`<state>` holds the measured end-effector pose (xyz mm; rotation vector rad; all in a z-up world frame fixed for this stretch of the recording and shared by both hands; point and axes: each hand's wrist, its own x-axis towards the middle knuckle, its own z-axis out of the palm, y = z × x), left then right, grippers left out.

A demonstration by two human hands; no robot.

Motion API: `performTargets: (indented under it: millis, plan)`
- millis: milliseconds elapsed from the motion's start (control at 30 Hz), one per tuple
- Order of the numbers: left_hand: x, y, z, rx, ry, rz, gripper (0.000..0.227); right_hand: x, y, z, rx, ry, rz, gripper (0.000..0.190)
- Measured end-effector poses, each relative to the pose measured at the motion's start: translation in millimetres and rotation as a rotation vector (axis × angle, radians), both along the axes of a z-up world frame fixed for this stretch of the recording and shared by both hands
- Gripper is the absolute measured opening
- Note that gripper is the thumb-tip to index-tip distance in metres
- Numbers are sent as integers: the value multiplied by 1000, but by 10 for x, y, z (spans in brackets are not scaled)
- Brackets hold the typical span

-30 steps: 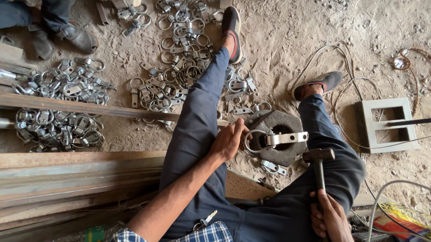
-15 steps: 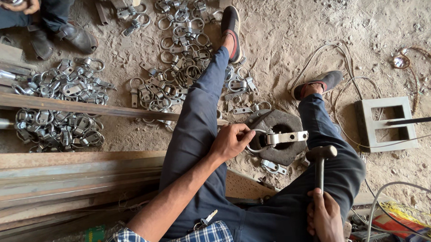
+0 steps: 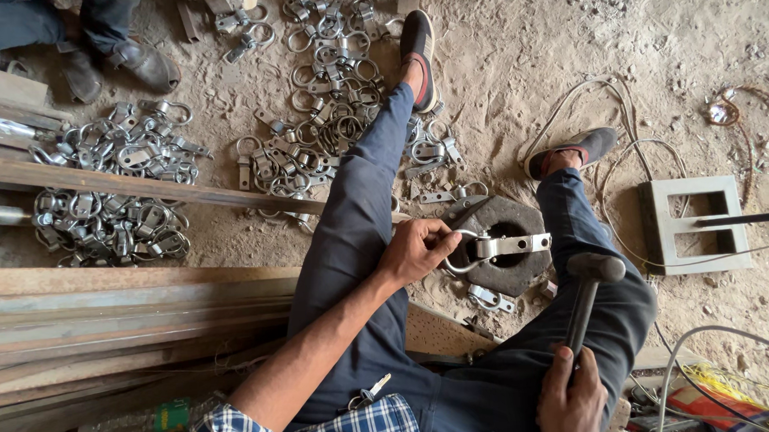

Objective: The person sits on the ground and uses a hammer to strike metal parts placed on a metal anvil. They repeatedly pick up parts, position them, and hit them with the hammer.

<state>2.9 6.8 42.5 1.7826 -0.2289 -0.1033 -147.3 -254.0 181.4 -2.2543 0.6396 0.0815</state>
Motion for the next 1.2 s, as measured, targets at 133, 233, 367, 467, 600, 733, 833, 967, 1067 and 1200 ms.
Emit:
performTargets:
  millis: [133, 233, 367, 467, 600, 733, 833, 967, 1067, 1200]
  plan:
    - [5, -1, 57, -16, 8, -3, 58, -55, 28, -61, -96, -171, 154, 31]
    - [7, 9, 143, -21, 6, 3, 56, -18, 32, -118, -172, -66, 227, 30]
    - [-38, 25, 285, -2, 61, 21, 53, 38, 58, -186, -197, -6, 288, 31]
    - [-16, 43, 360, -42, 2, 12, 52, 38, 70, -136, -127, -48, 268, 29]
    - [-41, 42, 428, -32, -18, 30, 50, -17, 132, 31, -163, -155, 191, 28]
    - [-38, 44, 398, -90, 58, 12, 46, -54, 187, 81, -83, -277, 142, 28]
    - [-21, 43, 324, -107, 28, -11, 43, -100, 229, 112, -45, -308, 118, 28]
    - [-19, 52, 247, -96, 11, -16, 43, -123, 272, 144, -62, -374, 156, 28]
    - [-16, 82, 250, -201, 42, -16, 45, -104, 271, 147, -67, -396, 202, 28]
    - [-12, 97, 272, -179, 65, 3, 45, -22, 230, 100, -16, -205, 183, 28]
